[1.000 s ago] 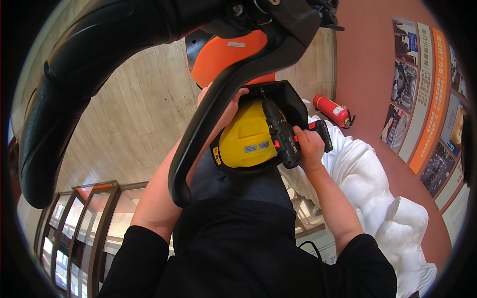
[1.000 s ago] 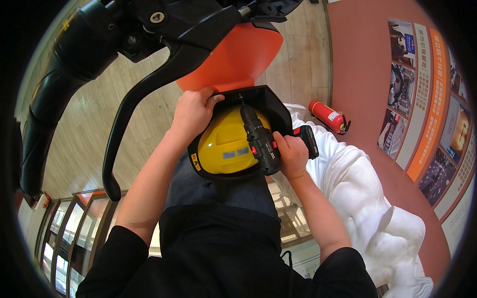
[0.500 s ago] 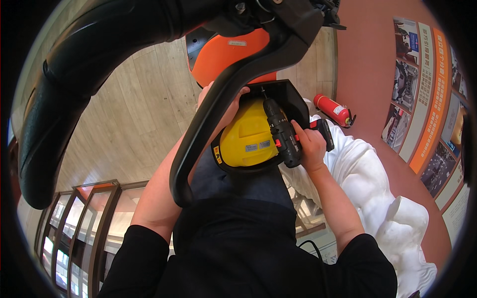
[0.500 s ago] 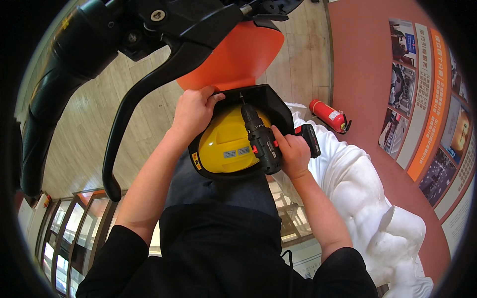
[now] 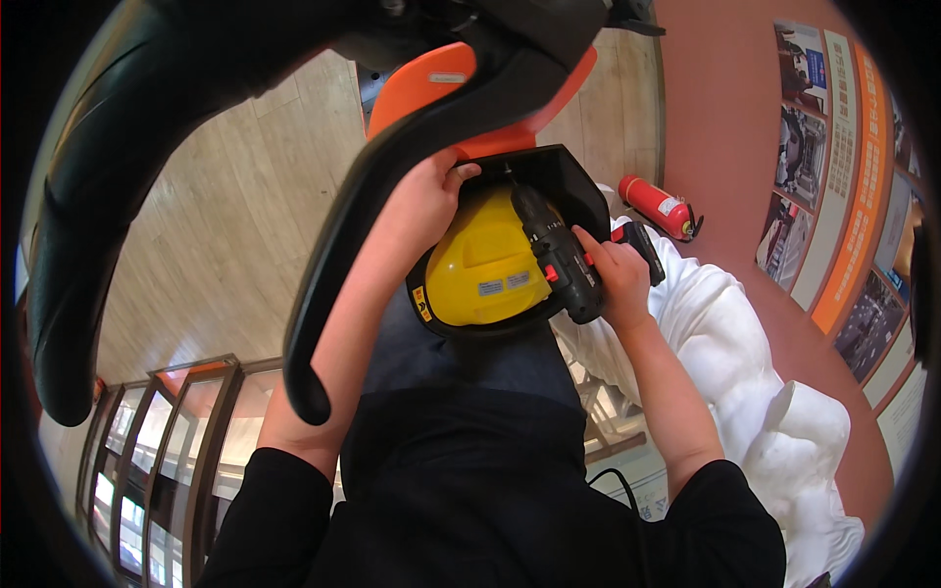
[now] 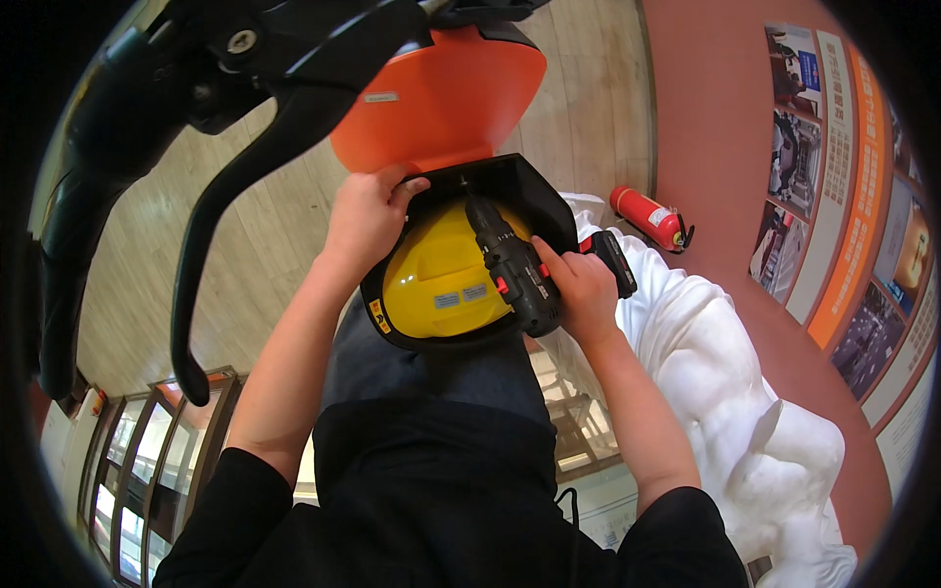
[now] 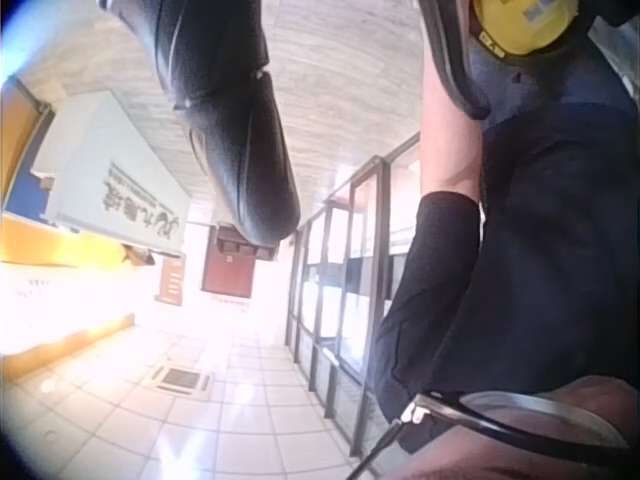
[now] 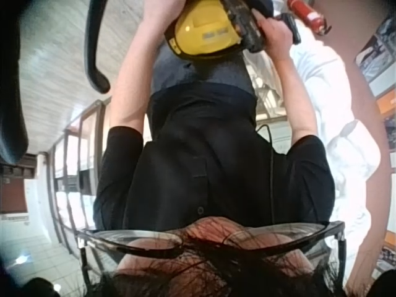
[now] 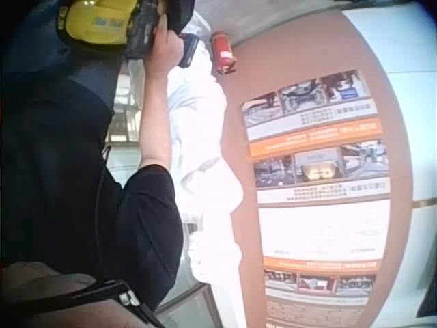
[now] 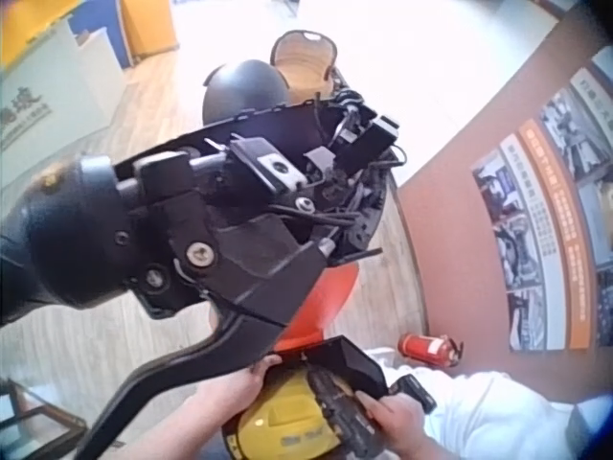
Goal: Using a power drill to unscrew and remove a front fairing/headlight assembly from an electric scooter.
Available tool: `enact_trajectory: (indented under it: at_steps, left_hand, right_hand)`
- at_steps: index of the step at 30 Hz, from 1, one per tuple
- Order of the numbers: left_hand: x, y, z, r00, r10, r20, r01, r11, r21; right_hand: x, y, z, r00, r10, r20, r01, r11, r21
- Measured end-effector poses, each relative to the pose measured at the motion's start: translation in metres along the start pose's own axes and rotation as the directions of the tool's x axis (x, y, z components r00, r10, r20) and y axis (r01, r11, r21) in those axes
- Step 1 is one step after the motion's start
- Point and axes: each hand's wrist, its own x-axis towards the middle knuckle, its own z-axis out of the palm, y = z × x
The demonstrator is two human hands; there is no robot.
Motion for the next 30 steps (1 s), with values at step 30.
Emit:
enact_trajectory:
  at_steps: [30]
  left_hand:
    - [0.002, -0.008, 0.004, 0.999, 0.037, -0.026, -0.035, 0.997, 0.065]
  right_hand:
    - [-0.005, -0.01, 0.002, 0.995, -0.042, -0.094, 0.033, 0.994, -0.101]
